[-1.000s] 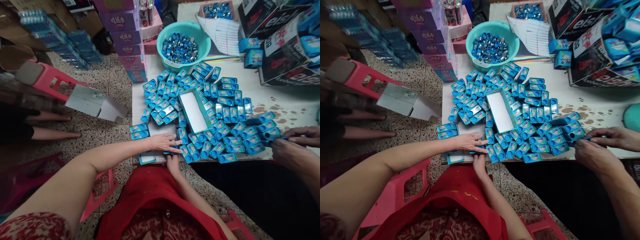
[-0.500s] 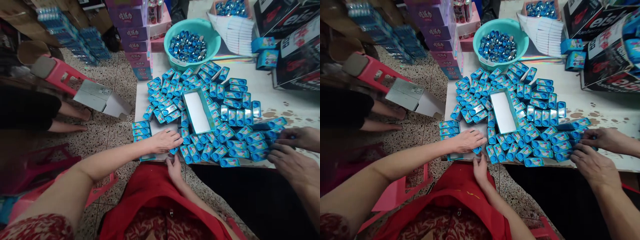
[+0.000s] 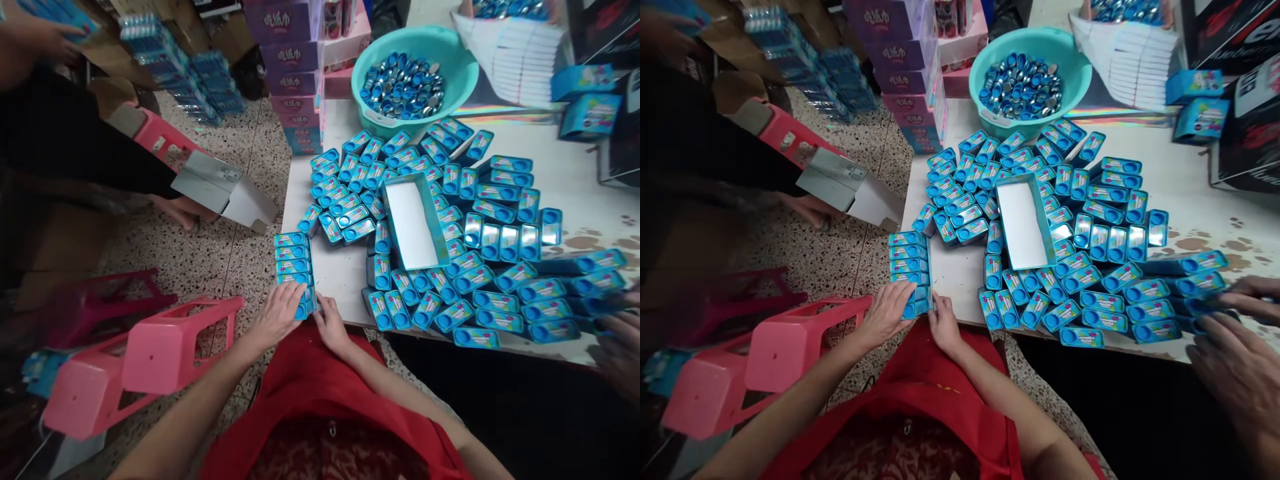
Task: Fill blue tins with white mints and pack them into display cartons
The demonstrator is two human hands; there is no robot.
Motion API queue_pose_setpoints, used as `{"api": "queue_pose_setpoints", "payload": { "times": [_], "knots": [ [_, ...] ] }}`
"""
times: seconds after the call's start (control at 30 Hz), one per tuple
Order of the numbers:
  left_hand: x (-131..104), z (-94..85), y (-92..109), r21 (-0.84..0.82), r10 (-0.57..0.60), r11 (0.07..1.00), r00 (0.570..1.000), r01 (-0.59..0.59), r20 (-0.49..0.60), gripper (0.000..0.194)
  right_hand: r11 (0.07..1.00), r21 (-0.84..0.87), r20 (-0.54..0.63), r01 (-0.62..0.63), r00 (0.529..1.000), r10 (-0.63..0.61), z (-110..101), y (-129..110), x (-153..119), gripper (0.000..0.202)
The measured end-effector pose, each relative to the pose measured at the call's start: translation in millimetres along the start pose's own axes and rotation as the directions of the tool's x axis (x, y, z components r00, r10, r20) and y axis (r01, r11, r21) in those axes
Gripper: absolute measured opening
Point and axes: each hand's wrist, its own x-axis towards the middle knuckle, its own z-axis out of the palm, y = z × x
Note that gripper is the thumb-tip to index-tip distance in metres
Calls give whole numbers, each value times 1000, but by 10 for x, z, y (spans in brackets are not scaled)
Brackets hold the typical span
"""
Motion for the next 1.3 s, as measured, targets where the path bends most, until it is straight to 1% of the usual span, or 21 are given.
{"api": "queue_pose_setpoints", "payload": {
  "times": [0.23,0.4,0.47,0.5,0.53,0.57,0.6,0.63,0.67,0.7,0.77,0.8,0.83,0.9,0.93,1.0,1.07,1.1,1.2,1.23,1.3],
  "knots": [
    [84,128,44,89,118,988,990,-125,79,58,999,-45,-3,9,1000,-9,43,28,-7,56],
    [56,196,154,90,98,990,990,-108,102,58,1000,-5,-21,-13,1000,13,0,-2,5,53],
    [49,139,79,-12,158,988,986,-157,58,62,997,44,-66,-64,996,67,-24,-24,-20,49],
    [78,98,-12,-77,154,985,988,-155,-17,62,990,88,-86,-111,989,118,-29,-40,-40,48],
    [142,55,-140,-152,92,982,988,-110,-123,62,972,154,-94,-178,976,194,-26,-64,-64,47],
    [244,16,-299,-244,-29,969,972,-29,-231,62,934,243,-81,-262,954,288,-13,-98,-87,48],
    [383,-14,-477,-360,-192,930,933,73,-305,63,872,347,-47,-346,922,385,10,-146,-109,49],
    [550,-29,-659,-490,-372,852,872,185,-318,67,784,455,8,-422,882,470,42,-210,-127,50],
    [726,-28,-830,-610,-476,751,847,251,-238,72,682,555,69,-476,843,533,82,-288,-140,52],
    [892,-11,-977,-713,-507,632,858,305,-82,76,581,640,123,-503,813,569,126,-377,-146,54],
    [1103,57,-1173,-806,-414,437,885,399,213,82,434,754,171,-493,785,595,208,-566,-147,57],
    [1118,97,-1220,-818,-355,384,886,428,297,81,386,792,165,-473,774,611,236,-651,-143,57],
    [1066,136,-1237,-819,-331,360,882,446,335,79,351,821,145,-450,760,634,250,-721,-138,56],
    [787,196,-1202,-813,-412,342,853,471,321,73,321,859,79,-400,721,689,225,-806,-108,54],
    [589,216,-1158,-807,-494,319,814,496,305,70,329,866,37,-376,705,708,189,-821,-74,54],
    [170,236,-1030,-821,-648,196,699,536,302,66,410,854,-75,-321,704,707,83,-818,53,57],
    [-175,235,-859,-820,-708,-4,578,572,406,61,578,778,-229,-246,746,625,-29,-806,263,60],
    [-297,227,-764,-809,-689,-123,538,574,486,60,677,705,-293,-209,784,547,-76,-808,388,61],
    [-456,192,-480,-728,-512,-434,520,531,684,64,907,406,-337,-107,905,258,-151,-845,739,58],
    [-460,182,-397,-690,-451,-501,523,522,723,66,946,314,-330,-74,926,182,-155,-860,822,57],
    [-439,177,-260,-618,-352,-574,520,537,778,70,983,180,-355,-21,931,85,-143,-873,917,57]
  ]
}}
